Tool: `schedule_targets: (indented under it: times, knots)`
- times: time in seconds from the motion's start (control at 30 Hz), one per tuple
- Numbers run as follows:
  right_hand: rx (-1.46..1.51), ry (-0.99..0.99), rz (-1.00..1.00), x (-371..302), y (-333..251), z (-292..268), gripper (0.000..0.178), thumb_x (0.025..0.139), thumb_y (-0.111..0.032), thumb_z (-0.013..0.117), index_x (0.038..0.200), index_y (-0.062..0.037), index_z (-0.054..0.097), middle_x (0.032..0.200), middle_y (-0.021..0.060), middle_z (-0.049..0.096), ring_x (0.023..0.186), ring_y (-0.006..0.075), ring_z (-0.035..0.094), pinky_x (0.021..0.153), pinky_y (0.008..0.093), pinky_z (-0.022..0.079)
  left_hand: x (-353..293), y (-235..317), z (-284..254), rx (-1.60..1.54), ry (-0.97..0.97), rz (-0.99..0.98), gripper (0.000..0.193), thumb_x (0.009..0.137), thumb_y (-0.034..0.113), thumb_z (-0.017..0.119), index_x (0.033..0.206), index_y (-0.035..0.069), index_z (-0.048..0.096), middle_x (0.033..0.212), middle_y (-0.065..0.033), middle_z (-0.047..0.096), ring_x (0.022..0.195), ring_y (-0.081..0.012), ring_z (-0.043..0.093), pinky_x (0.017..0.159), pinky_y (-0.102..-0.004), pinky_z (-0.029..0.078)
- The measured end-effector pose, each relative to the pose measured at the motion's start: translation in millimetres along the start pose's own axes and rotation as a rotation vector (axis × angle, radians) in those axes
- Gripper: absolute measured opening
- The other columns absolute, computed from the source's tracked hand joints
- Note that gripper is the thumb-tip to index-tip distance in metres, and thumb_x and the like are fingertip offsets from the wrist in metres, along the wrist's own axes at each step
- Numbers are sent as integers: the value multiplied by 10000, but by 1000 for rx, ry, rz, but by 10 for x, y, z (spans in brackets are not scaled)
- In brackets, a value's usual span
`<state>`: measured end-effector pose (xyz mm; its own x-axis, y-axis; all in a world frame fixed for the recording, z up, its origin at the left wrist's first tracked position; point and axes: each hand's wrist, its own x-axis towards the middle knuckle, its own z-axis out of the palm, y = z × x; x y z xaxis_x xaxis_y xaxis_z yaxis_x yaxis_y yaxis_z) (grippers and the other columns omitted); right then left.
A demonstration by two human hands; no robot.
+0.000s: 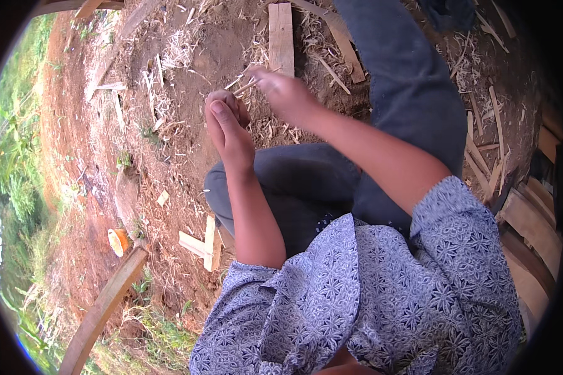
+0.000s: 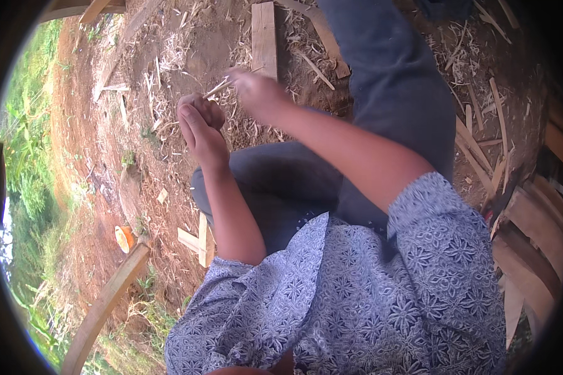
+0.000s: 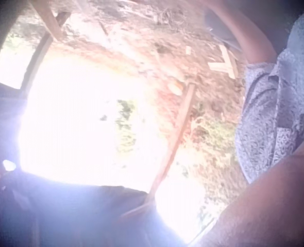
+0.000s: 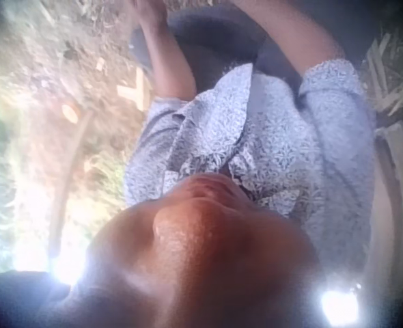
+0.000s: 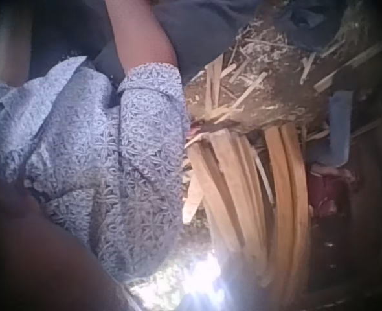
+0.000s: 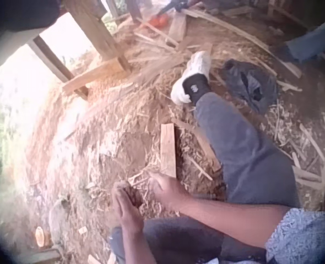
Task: The person sits on the ground and uses a knife to shave and shape a thin wooden stick. They repeatedly scrape the surface of the stick to smooth it and occasionally inspect the progress by bending the stick.
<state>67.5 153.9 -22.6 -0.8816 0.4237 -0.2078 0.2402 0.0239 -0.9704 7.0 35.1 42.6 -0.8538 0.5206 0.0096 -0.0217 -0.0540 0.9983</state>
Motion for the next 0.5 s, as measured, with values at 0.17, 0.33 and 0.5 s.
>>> schedule_targets:
  times: [0.17,0.33,0.5]
  knots:
    - [1,-19,-152,-90,-106,-27,418,1094,-196,441,1478,-53,519,1480,178,562,1397,294,520,1166,377,406,-5,3,64,-23,56,-2,417,1120,476,356,977,103,475,737,38,314,588,-68,293,516,-246,238]
    - [63,-44,-239,-137,-217,49,435,1098,-250,425,1484,-72,516,1497,171,547,1407,290,508,1170,375,401,-1,17,55,17,76,-10,408,1124,465,352,955,110,463,730,39,312,579,-64,284,512,-245,235]
    - [-23,57,-119,-119,-236,70,386,1044,-167,482,1408,-82,581,1410,195,605,1273,332,616,1063,411,491,-48,22,26,53,61,-17,396,1132,443,335,958,113,466,739,34,338,584,-65,290,519,-242,249]
